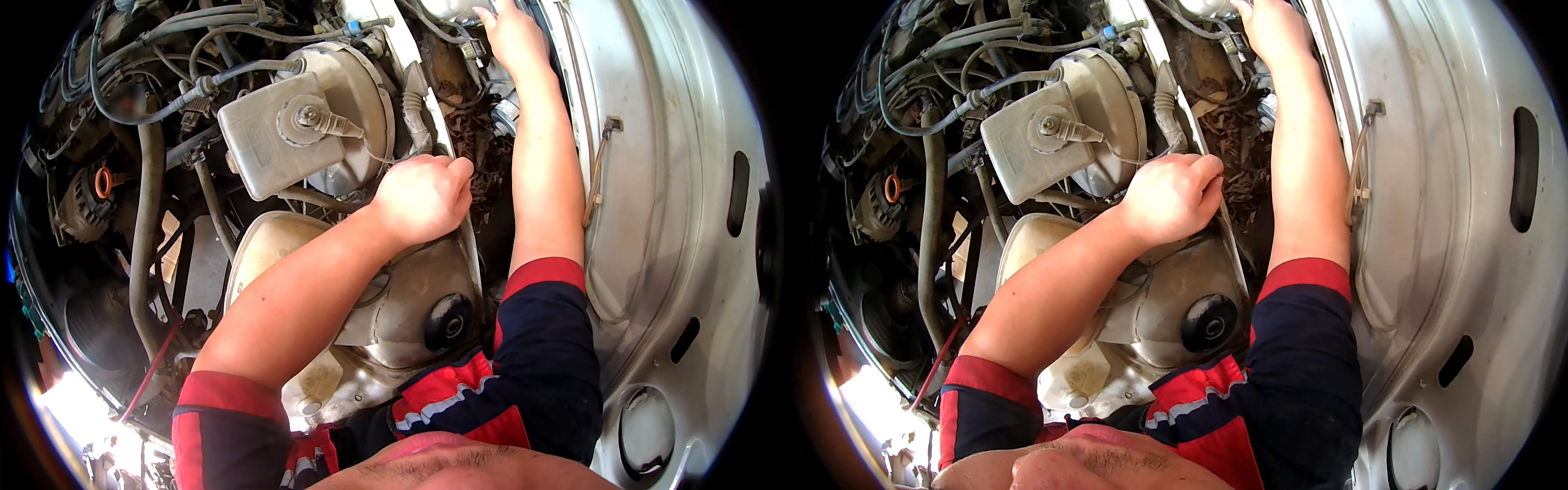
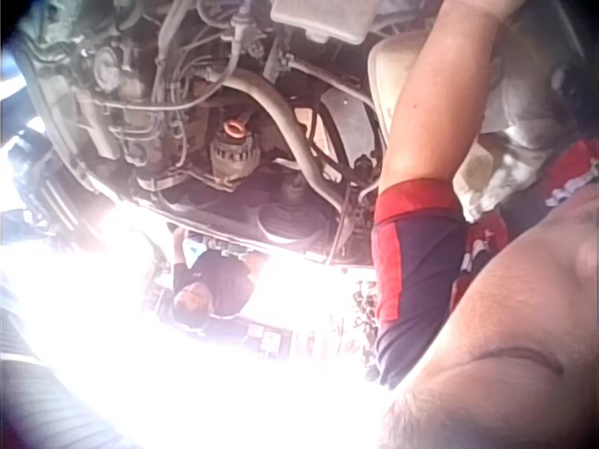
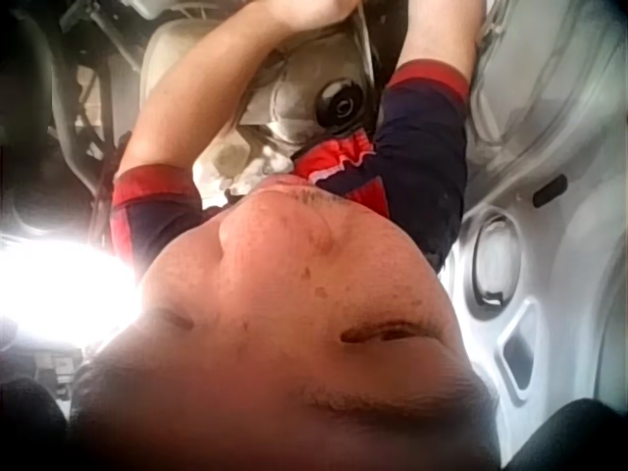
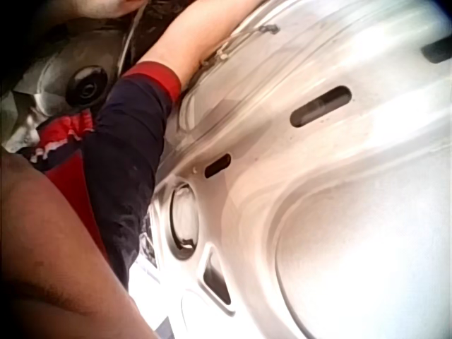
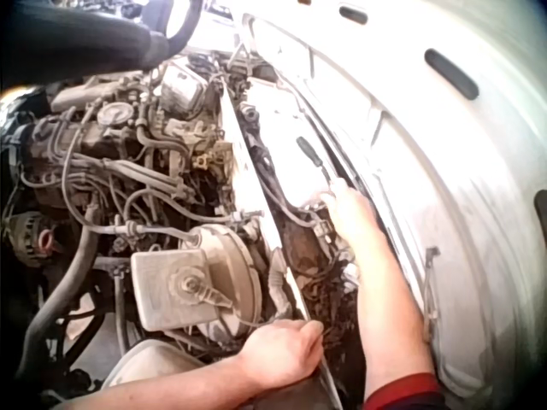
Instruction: The person uses a socket wrench and hands to loosen bolts in a car engine bay, removes a fluid reservoir tank, and works on components inside the cowl compartment by hand.
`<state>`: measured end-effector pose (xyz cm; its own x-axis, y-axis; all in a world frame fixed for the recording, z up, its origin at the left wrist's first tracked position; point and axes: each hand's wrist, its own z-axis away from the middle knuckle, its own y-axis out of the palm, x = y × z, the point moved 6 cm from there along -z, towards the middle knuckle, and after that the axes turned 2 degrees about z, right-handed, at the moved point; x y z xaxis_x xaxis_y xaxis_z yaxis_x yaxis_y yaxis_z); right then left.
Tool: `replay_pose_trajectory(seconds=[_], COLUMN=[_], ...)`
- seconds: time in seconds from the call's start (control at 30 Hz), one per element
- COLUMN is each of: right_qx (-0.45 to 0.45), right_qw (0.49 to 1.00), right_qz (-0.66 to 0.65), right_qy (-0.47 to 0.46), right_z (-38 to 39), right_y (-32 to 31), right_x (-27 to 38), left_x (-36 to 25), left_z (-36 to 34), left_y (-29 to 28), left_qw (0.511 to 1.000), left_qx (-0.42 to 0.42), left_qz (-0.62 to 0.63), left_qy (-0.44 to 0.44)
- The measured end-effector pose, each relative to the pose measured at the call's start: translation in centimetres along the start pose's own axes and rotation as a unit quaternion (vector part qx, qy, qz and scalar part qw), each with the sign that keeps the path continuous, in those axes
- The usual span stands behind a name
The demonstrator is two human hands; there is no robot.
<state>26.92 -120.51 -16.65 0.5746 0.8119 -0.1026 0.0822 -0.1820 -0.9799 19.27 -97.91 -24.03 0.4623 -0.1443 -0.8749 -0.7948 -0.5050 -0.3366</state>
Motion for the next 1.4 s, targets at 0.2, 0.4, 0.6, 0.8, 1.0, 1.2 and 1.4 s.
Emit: replay_pose_trajectory(seconds=[0.2, 0.4, 0.6, 0.8, 1.0, 1.2, 1.4], right_qx=[-0.039, 0.004, 0.016, 0.095, 0.009, -0.166, -0.201], right_qw=[0.996, 0.99, 0.996, 0.98, 0.994, 0.968, 0.882], right_qz=[-0.069, -0.118, -0.009, -0.172, -0.023, -0.186, -0.425], right_qy=[-0.036, -0.072, 0.086, 0.008, 0.11, -0.004, 0.004], right_z=[-0.7, -0.4, -1.5, -0.8, -1.4, -0.6, 0.5], right_y=[0.5, -2.4, -0.7, -1.5, -0.7, 2.5, 5.9], right_x=[-0.8, 1.9, 2.2, 1.3, 1.2, -3.1, -6.0], left_x=[-0.2, -0.2, 0.3, -0.2, 0.4, -0.1, 0.0], left_z=[-0.2, -0.3, 0.3, -0.2, 0.0, -0.1, 0.1], left_y=[0.3, 0.2, 0.0, -0.1, 0.1, 0.0, 0.8], left_qw=[1.0, 1.0, 1.0, 0.999, 0.999, 1.0, 1.0], left_qx=[0.004, 0.007, 0.012, 0.04, 0.026, 0.004, 0.015], left_qz=[0.002, 0.011, -0.001, 0.013, -0.003, 0.01, 0.006], left_qy=[0.004, -0.003, -0.019, -0.029, -0.02, -0.008, -0.007])
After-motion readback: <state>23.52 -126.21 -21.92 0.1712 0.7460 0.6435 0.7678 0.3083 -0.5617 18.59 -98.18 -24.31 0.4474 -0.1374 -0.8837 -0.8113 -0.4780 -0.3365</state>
